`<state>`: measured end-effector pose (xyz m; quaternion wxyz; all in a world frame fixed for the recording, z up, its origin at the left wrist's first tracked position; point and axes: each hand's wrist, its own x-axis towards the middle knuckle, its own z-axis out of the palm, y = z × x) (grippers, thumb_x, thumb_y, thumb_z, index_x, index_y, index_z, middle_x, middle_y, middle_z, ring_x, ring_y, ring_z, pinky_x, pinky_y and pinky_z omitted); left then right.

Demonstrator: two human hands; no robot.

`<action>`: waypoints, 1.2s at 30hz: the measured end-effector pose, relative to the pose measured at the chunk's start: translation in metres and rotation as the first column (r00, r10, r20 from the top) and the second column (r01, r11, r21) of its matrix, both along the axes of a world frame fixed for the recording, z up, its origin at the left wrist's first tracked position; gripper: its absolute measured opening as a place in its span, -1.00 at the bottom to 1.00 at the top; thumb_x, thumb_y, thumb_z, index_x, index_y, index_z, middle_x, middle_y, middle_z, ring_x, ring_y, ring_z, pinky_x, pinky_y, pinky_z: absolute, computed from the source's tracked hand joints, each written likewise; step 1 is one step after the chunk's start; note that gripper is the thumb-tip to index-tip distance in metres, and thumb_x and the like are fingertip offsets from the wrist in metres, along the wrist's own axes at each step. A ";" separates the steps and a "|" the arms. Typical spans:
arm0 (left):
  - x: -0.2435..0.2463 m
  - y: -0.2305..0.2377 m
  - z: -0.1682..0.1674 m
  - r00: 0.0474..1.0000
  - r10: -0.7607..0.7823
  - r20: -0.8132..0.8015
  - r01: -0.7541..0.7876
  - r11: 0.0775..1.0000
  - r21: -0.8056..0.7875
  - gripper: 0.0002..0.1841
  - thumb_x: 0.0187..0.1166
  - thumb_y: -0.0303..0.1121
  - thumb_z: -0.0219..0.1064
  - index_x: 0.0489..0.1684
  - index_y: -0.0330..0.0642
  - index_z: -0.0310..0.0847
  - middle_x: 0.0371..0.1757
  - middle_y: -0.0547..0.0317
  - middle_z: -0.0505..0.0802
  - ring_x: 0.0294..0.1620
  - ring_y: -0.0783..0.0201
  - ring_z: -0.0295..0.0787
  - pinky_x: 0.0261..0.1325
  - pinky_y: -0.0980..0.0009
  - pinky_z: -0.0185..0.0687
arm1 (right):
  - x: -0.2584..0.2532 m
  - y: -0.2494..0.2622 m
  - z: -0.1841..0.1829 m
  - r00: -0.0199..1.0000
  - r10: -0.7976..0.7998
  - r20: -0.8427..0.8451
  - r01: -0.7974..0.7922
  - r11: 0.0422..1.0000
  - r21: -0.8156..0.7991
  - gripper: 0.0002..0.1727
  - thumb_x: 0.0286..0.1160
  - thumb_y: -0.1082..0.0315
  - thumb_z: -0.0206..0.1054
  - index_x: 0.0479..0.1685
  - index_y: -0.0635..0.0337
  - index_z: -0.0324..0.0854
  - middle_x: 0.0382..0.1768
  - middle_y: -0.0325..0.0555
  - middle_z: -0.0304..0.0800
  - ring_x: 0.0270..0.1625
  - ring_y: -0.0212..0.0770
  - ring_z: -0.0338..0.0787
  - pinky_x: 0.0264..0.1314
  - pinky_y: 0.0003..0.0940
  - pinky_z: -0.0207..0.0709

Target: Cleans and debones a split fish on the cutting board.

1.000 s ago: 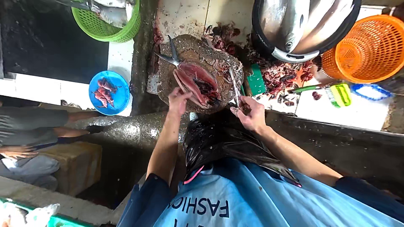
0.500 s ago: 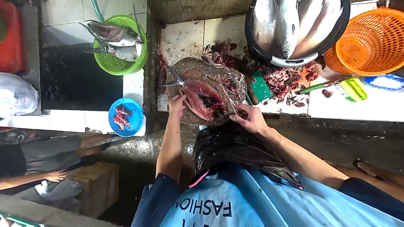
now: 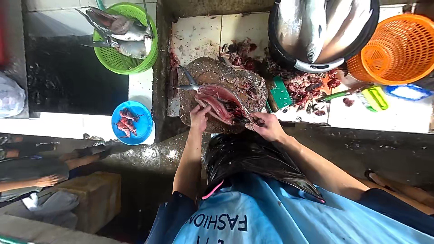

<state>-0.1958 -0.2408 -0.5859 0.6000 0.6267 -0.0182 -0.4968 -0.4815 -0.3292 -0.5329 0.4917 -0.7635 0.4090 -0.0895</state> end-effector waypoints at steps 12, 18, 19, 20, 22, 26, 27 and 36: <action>0.072 -0.046 0.013 0.968 -0.135 0.211 0.069 0.953 0.294 -0.59 0.61 -0.27 0.46 0.29 -0.36 0.65 0.05 -0.23 0.85 -0.07 0.01 0.88 0.03 0.06 0.85 | -0.019 -0.007 -0.008 0.996 0.063 -0.067 -0.062 0.998 0.010 -0.44 0.34 -0.06 0.45 0.26 0.07 0.74 -0.15 -0.09 0.88 -0.15 -0.14 0.84 0.03 0.08 0.71; 0.047 -0.002 0.002 0.974 -0.149 0.171 0.115 0.974 0.198 -0.65 0.56 -0.46 0.42 0.26 -0.40 0.61 0.09 -0.21 0.82 -0.05 0.02 0.85 0.07 0.02 0.83 | -0.121 0.006 -0.028 0.966 0.016 -0.258 0.008 0.996 0.089 -0.40 0.25 -0.15 0.43 0.13 0.12 0.73 -0.25 -0.07 0.80 -0.23 -0.07 0.76 -0.09 0.16 0.60; 0.050 -0.004 0.003 0.970 -0.156 0.188 0.121 0.975 0.188 -0.68 0.56 -0.48 0.41 0.23 -0.39 0.63 0.08 -0.18 0.82 -0.06 0.05 0.83 0.06 0.04 0.81 | -0.128 0.011 -0.029 0.964 0.008 -0.267 0.017 0.996 0.093 -0.41 0.25 -0.14 0.43 0.11 0.13 0.73 -0.29 -0.08 0.78 -0.27 -0.08 0.74 -0.14 0.14 0.59; 0.053 -0.010 0.004 0.965 -0.150 0.217 0.111 0.977 0.181 -0.69 0.55 -0.50 0.41 0.21 -0.41 0.63 0.05 -0.19 0.81 -0.08 0.06 0.83 0.03 0.05 0.82 | -0.131 0.013 -0.029 0.964 0.002 -0.266 0.024 0.995 0.093 -0.41 0.25 -0.14 0.42 0.10 0.14 0.72 -0.30 -0.08 0.77 -0.30 -0.10 0.72 -0.17 0.12 0.57; 0.063 -0.027 0.006 0.957 -0.134 0.256 0.085 0.977 0.193 -0.72 0.57 -0.49 0.39 0.17 -0.41 0.64 0.01 -0.20 0.82 -0.13 0.05 0.83 -0.03 0.04 0.83 | -0.125 0.014 -0.027 0.971 -0.008 -0.239 0.024 0.998 0.065 -0.41 0.25 -0.13 0.42 0.12 0.15 0.72 -0.28 -0.08 0.78 -0.30 -0.10 0.72 -0.18 0.09 0.58; 0.075 -0.050 0.005 0.949 -0.159 0.273 0.106 0.974 0.201 -0.76 0.61 -0.43 0.37 0.12 -0.40 0.69 -0.06 -0.17 0.86 -0.15 0.05 0.88 -0.03 0.05 0.86 | -0.111 0.012 -0.026 0.980 0.053 -0.192 -0.041 0.997 0.066 -0.34 0.26 -0.15 0.44 0.25 0.13 0.69 -0.12 -0.06 0.82 -0.13 -0.09 0.79 0.00 0.08 0.64; 0.075 -0.052 0.005 0.947 -0.168 0.275 0.111 0.971 0.210 -0.75 0.62 -0.41 0.38 0.12 -0.39 0.70 -0.07 -0.16 0.87 -0.17 0.06 0.88 -0.04 0.05 0.86 | -0.113 0.012 -0.029 0.977 0.091 -0.193 -0.075 0.993 0.088 -0.34 0.25 -0.16 0.43 0.26 0.12 0.68 -0.12 -0.06 0.81 -0.11 -0.08 0.78 0.03 0.09 0.63; 0.072 -0.062 0.011 0.650 -0.347 0.676 0.092 0.919 0.384 -0.58 0.75 -0.06 0.26 0.14 -0.29 0.74 -0.02 -0.13 0.89 -0.01 0.07 0.88 0.15 0.03 0.79 | -0.111 0.015 -0.053 0.967 0.250 -0.048 -0.235 0.949 0.209 -0.37 0.24 -0.13 0.45 0.22 0.12 0.68 -0.04 -0.05 0.79 -0.03 -0.12 0.75 0.09 0.03 0.60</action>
